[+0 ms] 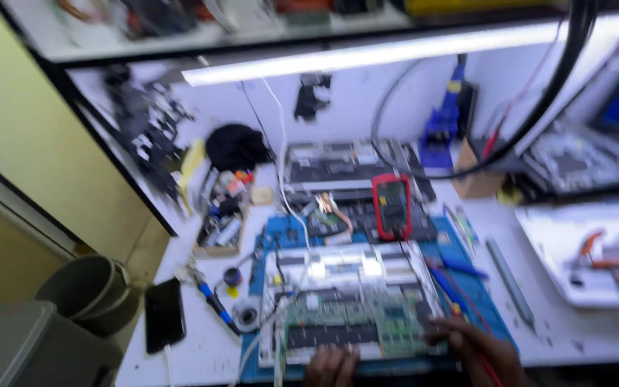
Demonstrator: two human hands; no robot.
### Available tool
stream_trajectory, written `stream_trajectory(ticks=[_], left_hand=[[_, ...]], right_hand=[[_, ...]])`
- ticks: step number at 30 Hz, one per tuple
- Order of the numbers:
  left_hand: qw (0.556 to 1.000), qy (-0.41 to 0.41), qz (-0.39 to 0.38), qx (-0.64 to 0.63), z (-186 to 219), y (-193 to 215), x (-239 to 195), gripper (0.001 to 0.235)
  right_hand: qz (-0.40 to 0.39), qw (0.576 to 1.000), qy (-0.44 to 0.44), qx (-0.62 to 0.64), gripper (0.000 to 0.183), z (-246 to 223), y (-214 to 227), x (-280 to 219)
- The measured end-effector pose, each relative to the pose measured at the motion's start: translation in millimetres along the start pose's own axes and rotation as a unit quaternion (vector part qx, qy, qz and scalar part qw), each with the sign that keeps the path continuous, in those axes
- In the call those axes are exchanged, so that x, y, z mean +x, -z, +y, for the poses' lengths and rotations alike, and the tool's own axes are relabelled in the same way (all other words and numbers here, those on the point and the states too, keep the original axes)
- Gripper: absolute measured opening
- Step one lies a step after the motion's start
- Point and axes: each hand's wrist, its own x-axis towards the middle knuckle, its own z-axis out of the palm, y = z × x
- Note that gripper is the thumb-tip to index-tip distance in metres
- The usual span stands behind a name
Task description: The person uses a multimeter to test various points on a disassembled laptop motherboard. They hold the red and black probes and touch them to different components on the circuit board while observing the multimeter display.
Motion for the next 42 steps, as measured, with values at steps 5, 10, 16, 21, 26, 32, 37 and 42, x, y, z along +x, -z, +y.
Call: stream_trajectory(ticks=[5,10,16,21,26,32,37,42], left_hand=[[0.990,0.044,-0.100,-0.091,14.8,18.0,32.7,0.035],[0.996,0.022,-0.081,-0.043,12.4,10.3,29.4,0.029],[0.997,0.015,-0.066,-0.024,10.8,8.1,33.9,0.027],[0.998,0.013,-0.056,-0.023,13.8,7.0,37.2,0.026],[0.997,0.023,-0.066,-0.015,15.0,10.3,34.9,0.029],[0.998,0.026,-0.054,-0.028,17.2,7.6,36.8,0.031],[0.998,0.032,-0.054,-0.029,19.1,9.3,34.6,0.029],[0.996,0.032,-0.072,-0.038,17.7,15.1,37.5,0.029]], right_hand=[[-0.055,0.994,0.068,-0.060,0.019,-26.8,-0.4,-19.9],[-0.119,0.989,0.028,-0.081,0.016,-23.2,-6.9,-9.5],[-0.071,0.997,0.014,-0.019,0.014,-18.0,-7.1,-1.2],[-0.110,0.986,0.023,0.123,0.029,-26.7,-13.0,7.0],[-0.284,0.945,0.058,0.154,0.022,-49.9,-5.5,2.9],[-0.374,0.910,0.091,0.156,0.020,-53.8,7.5,-1.5],[-0.239,0.964,0.094,0.066,0.018,-36.8,4.7,-7.7],[-0.221,0.969,0.107,0.017,0.017,-32.2,0.0,-6.6]])
